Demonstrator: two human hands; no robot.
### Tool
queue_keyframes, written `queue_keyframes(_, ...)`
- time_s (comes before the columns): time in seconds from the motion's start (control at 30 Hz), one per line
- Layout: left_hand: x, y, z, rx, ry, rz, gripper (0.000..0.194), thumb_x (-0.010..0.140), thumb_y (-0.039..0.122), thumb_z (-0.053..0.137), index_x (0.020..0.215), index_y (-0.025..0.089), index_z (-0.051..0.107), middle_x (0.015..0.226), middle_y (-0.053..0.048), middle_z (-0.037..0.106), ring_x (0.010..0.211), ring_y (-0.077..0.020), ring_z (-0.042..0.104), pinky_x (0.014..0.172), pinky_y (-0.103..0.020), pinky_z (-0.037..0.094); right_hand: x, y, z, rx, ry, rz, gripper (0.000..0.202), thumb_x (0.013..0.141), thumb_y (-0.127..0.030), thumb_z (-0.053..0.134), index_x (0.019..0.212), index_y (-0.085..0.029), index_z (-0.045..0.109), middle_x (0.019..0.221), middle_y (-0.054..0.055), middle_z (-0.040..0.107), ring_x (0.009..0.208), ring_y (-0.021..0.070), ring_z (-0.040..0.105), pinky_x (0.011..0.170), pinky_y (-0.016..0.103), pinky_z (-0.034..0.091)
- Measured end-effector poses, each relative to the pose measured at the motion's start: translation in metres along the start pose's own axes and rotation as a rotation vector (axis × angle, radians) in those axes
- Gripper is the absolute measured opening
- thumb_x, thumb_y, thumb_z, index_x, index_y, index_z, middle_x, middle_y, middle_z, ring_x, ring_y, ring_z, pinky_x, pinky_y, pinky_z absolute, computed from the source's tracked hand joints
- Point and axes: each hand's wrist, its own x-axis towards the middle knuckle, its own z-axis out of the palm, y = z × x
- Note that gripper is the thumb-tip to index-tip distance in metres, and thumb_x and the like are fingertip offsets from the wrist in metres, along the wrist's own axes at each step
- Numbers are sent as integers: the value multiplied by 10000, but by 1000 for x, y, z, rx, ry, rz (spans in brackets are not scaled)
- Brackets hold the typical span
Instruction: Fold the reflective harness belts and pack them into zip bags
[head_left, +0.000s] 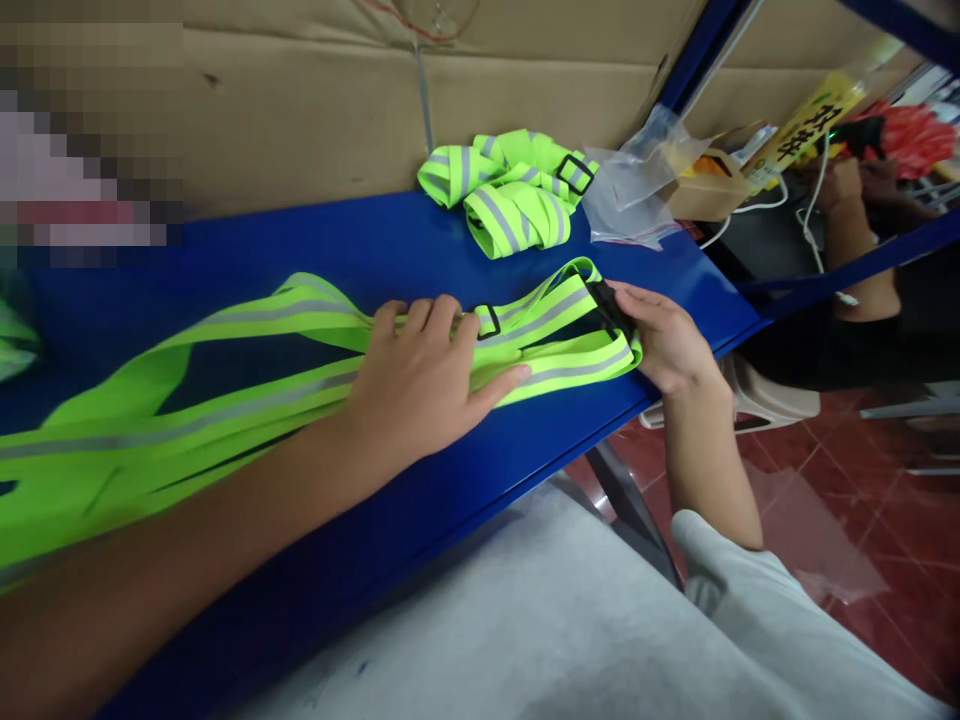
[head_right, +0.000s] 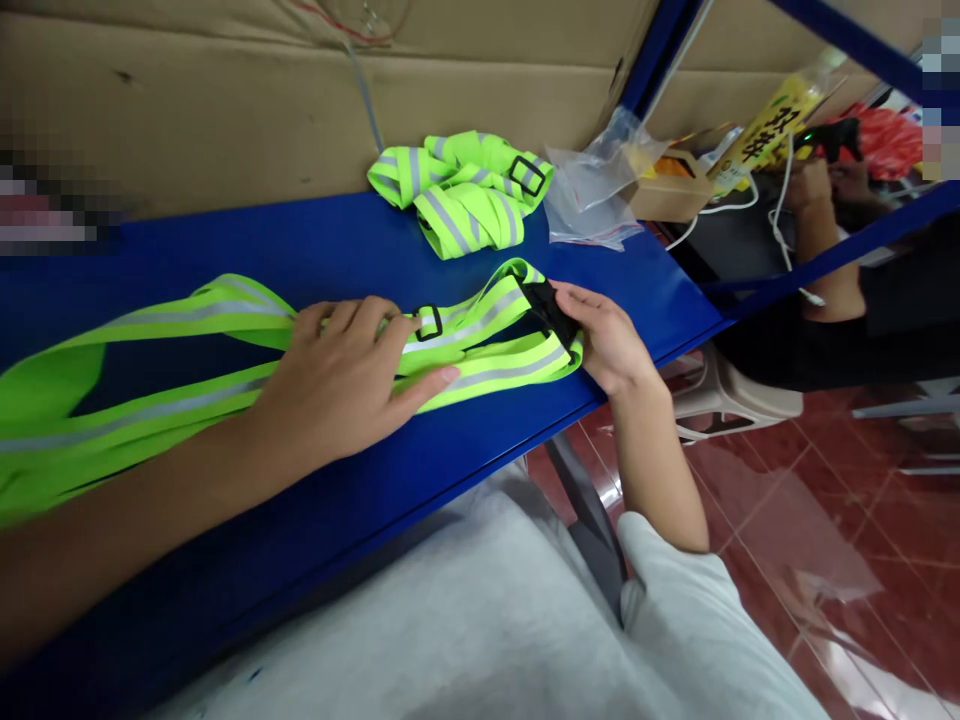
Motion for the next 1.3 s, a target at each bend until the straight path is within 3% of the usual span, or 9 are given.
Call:
queue_keyframes(0.17,21,12,8,-204,141,43,527,1046,263,421,1535,67,411,1511,-247,525,1388,-355,537,1112,-483,457,-3,1,6,-15,1,-22,400,731,-457,864,1050,-242,755,989,32,763,878,208,715,803,344,593)
queue_keyframes(0.3,31,6,18,-215,70,-43,456,1059,193,331,1480,101,478,1154,-176,736,1070,-302,710,932,-423,535,-2,3,9,20,22,11,353,736,-520,857,902,-242,714,772,-5,647,699,160,615,585,283,499)
queue_keyframes(0.43,30,-1,15,-225,65,-116,418,1063,205,311,1421,167,524,984,-109,756,884,-261,728,760,-347,532,-3,6,12,-94,-5,-19,500,833,-758,692,894,-263,664,728,0,570,679,174,593,580,306,488)
queue_keyframes(0.7,28,3,8,-146,-4,-46,437,1090,434,331,1207,179,666,1030,-130,738,930,-305,730,755,-382,522,-3,3,13,-120,13,-16,423,770,-656,778,937,-275,702,824,0,636,705,166,601,572,303,495)
queue_keyframes(0.83,31,1,6,-94,-5,-79,523,1069,523,366,1178,111,668,986,-185,745,993,-365,717,878,-480,512,-3,0,12,-172,19,26,521,761,-772,715,829,-262,636,740,27,594,706,206,599,544,330,479)
queue_keyframes(0.97,34,-6,4,-175,-77,-174,595,1050,631,347,1093,149,693,868,-136,728,877,-321,719,814,-429,525,-4,4,6,-221,0,-40,601,765,-874,642,831,-278,598,779,41,612,811,252,653,608,373,530)
queue_keyframes(1.07,32,-11,7,-173,-27,-44,614,1035,651,382,1141,143,708,1105,-181,698,1065,-360,675,929,-492,507,-4,6,3,-251,-4,-47,557,778,-817,689,890,-275,635,807,41,629,814,249,658,617,371,543)
queue_keyframes(1.17,26,-10,8,-148,47,65,689,969,652,548,1385,105,606,1346,-243,583,1225,-428,579,1021,-570,450,-4,5,3,-222,21,-73,513,775,-751,732,887,-260,637,812,32,625,791,229,652,622,360,551)
queue_keyframes(1.3,15,-1,-2,-121,90,124,707,946,500,657,1539,168,464,1483,-231,497,1307,-449,509,1065,-601,401,-2,5,5,-144,82,-114,529,735,-767,716,812,-270,552,704,18,522,743,229,630,585,368,541)
